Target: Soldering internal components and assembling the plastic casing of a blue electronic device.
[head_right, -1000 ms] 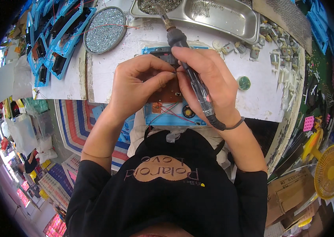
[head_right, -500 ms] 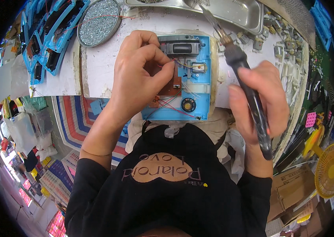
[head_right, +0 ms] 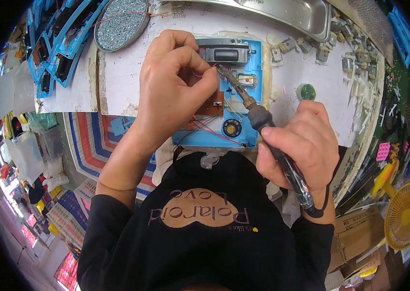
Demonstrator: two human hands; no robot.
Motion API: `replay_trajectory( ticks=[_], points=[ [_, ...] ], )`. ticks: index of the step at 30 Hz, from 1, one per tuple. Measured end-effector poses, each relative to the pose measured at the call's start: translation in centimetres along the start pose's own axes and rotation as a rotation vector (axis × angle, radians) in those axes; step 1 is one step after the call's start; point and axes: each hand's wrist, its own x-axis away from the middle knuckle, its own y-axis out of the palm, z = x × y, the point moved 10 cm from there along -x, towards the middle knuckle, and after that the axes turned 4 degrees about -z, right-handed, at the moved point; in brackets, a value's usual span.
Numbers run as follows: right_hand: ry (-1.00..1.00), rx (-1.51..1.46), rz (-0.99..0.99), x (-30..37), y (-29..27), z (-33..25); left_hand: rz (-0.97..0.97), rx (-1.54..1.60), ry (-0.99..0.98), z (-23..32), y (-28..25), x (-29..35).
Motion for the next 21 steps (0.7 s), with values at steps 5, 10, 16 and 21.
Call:
replay_trajectory(
  ticks=[5, 10, 16, 21],
  points=[
    [-0.012, 0.024, 0.0, -0.08, 0.29, 0.11, -0.004, -0.002, -0.018, -0.02, 0.06, -0.06],
    [-0.009, 0.018, 0.015, -0.34, 0.41, 0.11, -0.003, -0.013, -0.017, 0.02, 0.04, -0.05],
    [-0.019, 0.065, -0.01, -0.4, 0.55, 0.05, -0.001, -0.003, -0.04, -0.07, 0.08, 0.06],
    [-0.027, 0.059, -0.016, -0.16, 0.25, 0.15, -0.006, 0.025, -0.078, -0.28, 0.23, 0.15]
  ],
)
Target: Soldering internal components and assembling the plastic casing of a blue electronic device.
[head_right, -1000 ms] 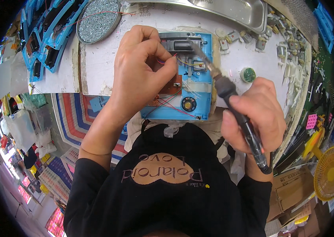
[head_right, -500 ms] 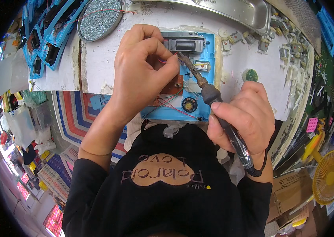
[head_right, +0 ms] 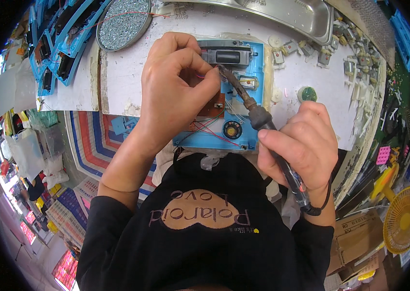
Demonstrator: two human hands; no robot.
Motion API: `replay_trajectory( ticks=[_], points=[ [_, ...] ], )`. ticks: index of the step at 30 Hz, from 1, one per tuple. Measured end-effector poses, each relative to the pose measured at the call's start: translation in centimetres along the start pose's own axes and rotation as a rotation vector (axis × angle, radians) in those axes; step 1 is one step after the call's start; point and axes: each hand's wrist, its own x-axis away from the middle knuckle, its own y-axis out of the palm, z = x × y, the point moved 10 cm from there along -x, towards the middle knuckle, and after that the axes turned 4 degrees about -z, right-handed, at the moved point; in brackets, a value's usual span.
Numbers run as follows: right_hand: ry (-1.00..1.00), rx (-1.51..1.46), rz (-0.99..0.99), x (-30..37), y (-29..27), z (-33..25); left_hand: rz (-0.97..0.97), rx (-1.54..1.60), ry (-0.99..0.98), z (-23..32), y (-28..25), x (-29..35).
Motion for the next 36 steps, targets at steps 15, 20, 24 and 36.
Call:
replay_trajectory(
  ticks=[15, 20, 24, 36],
  points=[
    [0.007, -0.09, 0.035, 1.0, -0.8, 0.9, 0.02, -0.047, 0.007, 0.3, -0.1, 0.0],
    [0.009, -0.109, 0.048, 1.0, -1.0, 0.9, 0.017, -0.058, 0.005, 0.4, -0.1, 0.1],
    [0.009, -0.108, 0.042, 0.9, -0.8, 1.1, 0.02, -0.064, -0.002, 0.3, -0.1, 0.2],
    [0.009, -0.097, 0.017, 0.2, 0.2, 1.6, 0.05, -0.089, 0.035, 0.4, -0.2, 0.3]
  ],
)
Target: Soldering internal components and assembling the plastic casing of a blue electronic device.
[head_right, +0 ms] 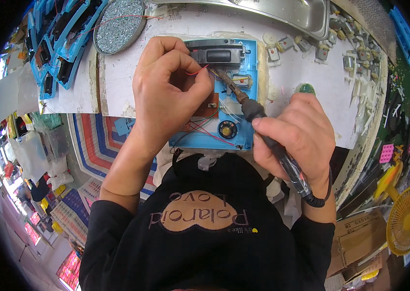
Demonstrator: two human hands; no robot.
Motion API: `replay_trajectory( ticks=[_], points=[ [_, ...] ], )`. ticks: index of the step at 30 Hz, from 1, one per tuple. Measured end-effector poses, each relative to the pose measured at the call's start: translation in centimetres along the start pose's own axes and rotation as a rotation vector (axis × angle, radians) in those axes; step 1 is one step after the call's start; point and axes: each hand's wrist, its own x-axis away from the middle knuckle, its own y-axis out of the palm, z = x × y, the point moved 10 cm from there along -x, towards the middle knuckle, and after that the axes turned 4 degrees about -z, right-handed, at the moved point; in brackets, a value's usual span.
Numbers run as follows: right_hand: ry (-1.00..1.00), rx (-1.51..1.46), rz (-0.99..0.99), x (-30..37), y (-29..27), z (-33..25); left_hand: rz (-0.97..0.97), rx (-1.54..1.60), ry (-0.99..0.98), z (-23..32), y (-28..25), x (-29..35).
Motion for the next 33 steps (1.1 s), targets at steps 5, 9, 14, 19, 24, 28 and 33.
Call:
replay_trajectory(
  ticks=[5, 9, 14, 19, 24, 28, 33],
  points=[
    [-0.012, 0.01, 0.004, -0.16, 0.26, 0.11, 0.004, 0.0, -0.001, -0.07, 0.02, 0.08],
    [-0.016, 0.011, 0.019, -0.11, 0.27, 0.21, 0.019, 0.004, 0.019, 0.08, -0.09, 0.05],
    [-0.025, -0.001, 0.007, -0.42, 0.28, 0.07, 0.015, 0.012, 0.006, -0.03, -0.06, 0.09],
    [-0.023, -0.002, 0.012, -0.41, 0.2, -0.05, 0.029, 0.016, 0.028, 0.14, -0.11, 0.11],
    [-0.025, -0.009, 0.013, -0.36, 0.11, -0.09, 0.03, 0.018, 0.018, 0.05, -0.1, 0.12],
    [-0.027, -0.003, 0.015, -0.29, 0.16, -0.14, 0.032, 0.032, 0.001, -0.09, -0.06, 0.18],
    [-0.023, -0.007, 0.007, -0.13, 0.09, -0.3, 0.038, 0.0, 0.036, 0.26, -0.14, 0.07]
  ],
)
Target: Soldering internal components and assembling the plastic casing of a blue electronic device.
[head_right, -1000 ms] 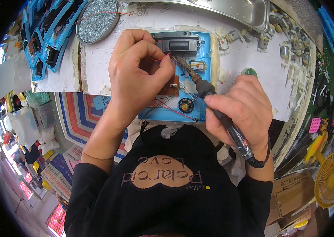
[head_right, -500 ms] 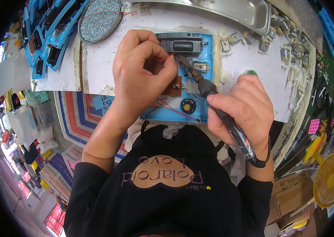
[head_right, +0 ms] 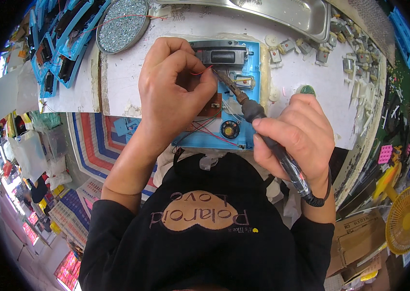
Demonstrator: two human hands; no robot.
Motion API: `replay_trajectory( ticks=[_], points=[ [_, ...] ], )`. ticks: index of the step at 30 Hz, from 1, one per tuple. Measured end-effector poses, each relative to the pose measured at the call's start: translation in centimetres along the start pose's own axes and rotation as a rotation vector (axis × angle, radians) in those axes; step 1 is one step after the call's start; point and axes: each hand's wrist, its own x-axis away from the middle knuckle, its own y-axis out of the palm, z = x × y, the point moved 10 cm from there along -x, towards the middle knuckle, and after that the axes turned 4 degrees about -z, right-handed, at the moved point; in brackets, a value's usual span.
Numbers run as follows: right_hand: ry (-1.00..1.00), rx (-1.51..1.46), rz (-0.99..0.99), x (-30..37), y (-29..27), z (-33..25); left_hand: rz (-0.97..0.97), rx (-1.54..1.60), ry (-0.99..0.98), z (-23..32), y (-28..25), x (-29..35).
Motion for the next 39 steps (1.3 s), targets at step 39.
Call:
replay_trajectory(
  ticks=[39],
  points=[
    [0.312, -0.293, 0.276, 4.2, -1.0, 3.7, -0.545, 0.369, -0.187, 1.1, 4.3, 1.4]
  ],
)
